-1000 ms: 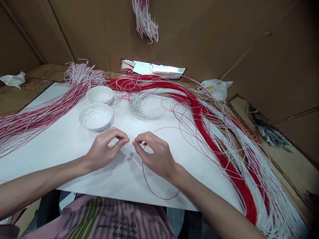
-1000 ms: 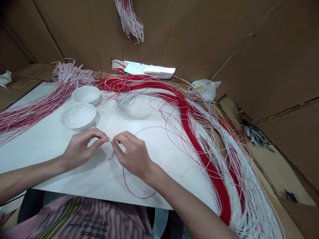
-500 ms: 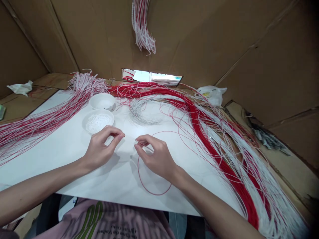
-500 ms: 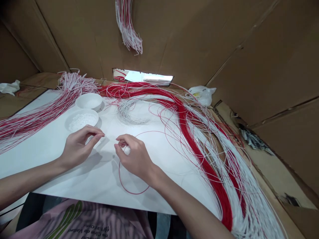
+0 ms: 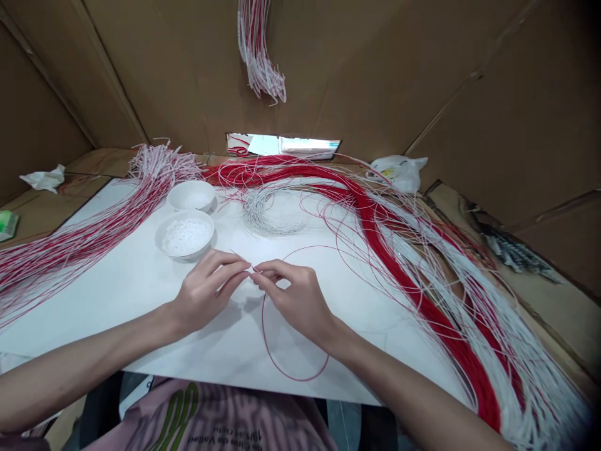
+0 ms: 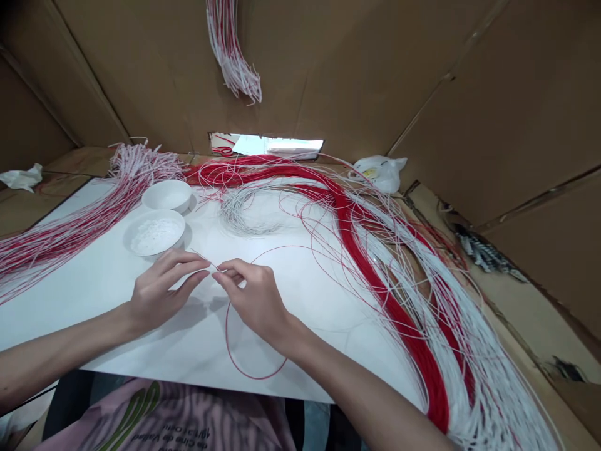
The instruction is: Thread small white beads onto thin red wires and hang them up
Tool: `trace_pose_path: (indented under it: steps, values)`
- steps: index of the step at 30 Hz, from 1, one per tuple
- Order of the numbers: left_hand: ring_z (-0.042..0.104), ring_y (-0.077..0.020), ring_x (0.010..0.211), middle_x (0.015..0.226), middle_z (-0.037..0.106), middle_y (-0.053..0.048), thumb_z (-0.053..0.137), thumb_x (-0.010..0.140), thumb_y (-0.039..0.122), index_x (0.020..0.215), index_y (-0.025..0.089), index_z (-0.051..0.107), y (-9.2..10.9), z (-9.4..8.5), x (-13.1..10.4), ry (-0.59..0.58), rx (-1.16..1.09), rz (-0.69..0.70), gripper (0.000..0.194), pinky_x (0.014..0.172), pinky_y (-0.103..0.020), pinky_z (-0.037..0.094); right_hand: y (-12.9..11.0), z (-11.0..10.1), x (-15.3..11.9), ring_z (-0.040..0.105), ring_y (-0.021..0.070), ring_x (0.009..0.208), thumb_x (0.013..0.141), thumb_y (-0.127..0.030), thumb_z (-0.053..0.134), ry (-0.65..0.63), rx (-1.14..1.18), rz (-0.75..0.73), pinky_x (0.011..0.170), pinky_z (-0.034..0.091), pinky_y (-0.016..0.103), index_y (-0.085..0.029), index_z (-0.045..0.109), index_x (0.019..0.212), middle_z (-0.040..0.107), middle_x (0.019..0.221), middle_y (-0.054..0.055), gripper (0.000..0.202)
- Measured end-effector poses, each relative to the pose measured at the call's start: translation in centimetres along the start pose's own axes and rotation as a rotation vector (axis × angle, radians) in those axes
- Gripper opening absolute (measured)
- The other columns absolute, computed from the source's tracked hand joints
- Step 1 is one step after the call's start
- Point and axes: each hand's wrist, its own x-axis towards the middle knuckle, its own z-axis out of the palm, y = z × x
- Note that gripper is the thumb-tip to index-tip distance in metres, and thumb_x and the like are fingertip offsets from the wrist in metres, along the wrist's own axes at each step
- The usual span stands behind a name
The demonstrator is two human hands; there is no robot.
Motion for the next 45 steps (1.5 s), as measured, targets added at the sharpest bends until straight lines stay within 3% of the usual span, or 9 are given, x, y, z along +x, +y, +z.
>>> trace_pose_path:
  steps: [5,11,17,22,26,30,34,41,45]
  values:
    - [0.067,-0.0161,0.086,0.095,0.072,-0.008,0.067,0.084,0.007,0.106,0.017,0.068,-0.3,0.4,-0.3,-0.026,-0.202,-0.136,0.024,0.075,-0.03,0.056,0.0,0.0,-0.2,0.066,0.0125,0.075,0.09,-0.019,0.061,-0.062,0.001,-0.121,0.072,0.051,0.024,-0.02,0.071,0.095,0.073,0.088,0.001,0.011]
    - [0.071,-0.0153,0.087,0.095,0.076,-0.005,0.069,0.084,0.014,0.099,0.018,0.074,-0.4,0.2,-0.6,-0.067,-0.356,-0.415,0.016,0.08,-0.026,0.057,0.9,-0.1,0.1,0.064,0.0157,0.088,0.094,-0.016,0.053,-0.162,-0.052,-0.198,0.081,0.05,0.03,-0.022,0.067,0.111,0.07,0.096,0.003,0.023]
    - [0.072,-0.0158,0.08,0.089,0.077,-0.003,0.069,0.084,0.025,0.091,0.02,0.077,-0.8,-0.1,-0.4,-0.085,-0.376,-0.662,0.011,0.074,-0.025,0.058,0.9,-0.8,0.7,0.062,0.0181,0.1,0.086,-0.011,0.06,-0.212,-0.153,-0.201,0.091,0.048,0.033,-0.019,0.062,0.114,0.068,0.107,0.006,0.029]
    - [0.072,-0.0159,0.077,0.083,0.077,-0.002,0.071,0.082,0.03,0.088,0.019,0.077,-1.3,-0.5,0.1,-0.04,-0.426,-0.868,0.014,0.072,-0.024,0.058,1.5,-3.2,1.6,0.057,0.0236,0.102,0.079,-0.022,0.069,-0.336,-0.493,-0.022,0.089,0.046,0.04,-0.018,0.061,0.107,0.065,0.103,0.008,0.029]
    - [0.072,-0.0163,0.075,0.079,0.076,-0.003,0.071,0.081,0.031,0.086,0.017,0.075,-1.4,-0.4,0.2,-0.012,-0.477,-0.942,0.015,0.073,-0.025,0.059,2.2,-5.3,2.2,0.057,0.0196,0.09,0.078,-0.027,0.071,-0.477,-0.572,0.104,0.078,0.045,0.033,-0.02,0.062,0.097,0.063,0.096,0.004,0.023]
    - [0.072,-0.0168,0.073,0.079,0.076,-0.004,0.071,0.081,0.032,0.086,0.016,0.074,-1.5,-0.3,0.1,-0.013,-0.472,-0.943,0.017,0.072,-0.027,0.06,2.4,-6.1,2.4,0.055,0.0147,0.075,0.078,-0.023,0.068,-0.561,-0.546,0.149,0.064,0.04,0.026,-0.019,0.063,0.08,0.063,0.081,0.001,0.007]
    - [0.07,-0.0175,0.073,0.079,0.074,-0.005,0.067,0.082,0.031,0.083,0.016,0.073,-1.8,-0.3,-0.1,-0.063,-0.375,-0.834,0.016,0.069,-0.027,0.058,2.5,-6.2,2.4,0.054,0.0122,0.064,0.081,-0.019,0.063,-0.539,-0.49,0.148,0.057,0.036,0.024,-0.019,0.063,0.074,0.063,0.071,0.0,0.007]
    - [0.066,-0.0159,0.07,0.078,0.071,-0.003,0.062,0.083,0.022,0.083,0.017,0.068,-1.6,-0.3,-0.4,-0.297,-0.183,-0.53,0.008,0.066,-0.027,0.054,2.2,-7.2,3.2,0.06,0.0138,0.069,0.088,-0.023,0.058,-0.412,-0.386,0.115,0.063,0.043,0.025,-0.018,0.066,0.079,0.068,0.075,0.001,0.013]
    - [0.066,-0.0192,0.086,0.092,0.071,-0.007,0.06,0.087,0.024,0.095,0.016,0.066,-1.5,-0.1,-0.6,-0.321,-0.139,-0.358,0.013,0.077,-0.032,0.054,1.8,-7.3,3.4,0.062,0.0138,0.074,0.089,-0.023,0.058,-0.408,-0.346,0.073,0.068,0.045,0.025,-0.018,0.068,0.082,0.071,0.082,0.001,0.013]
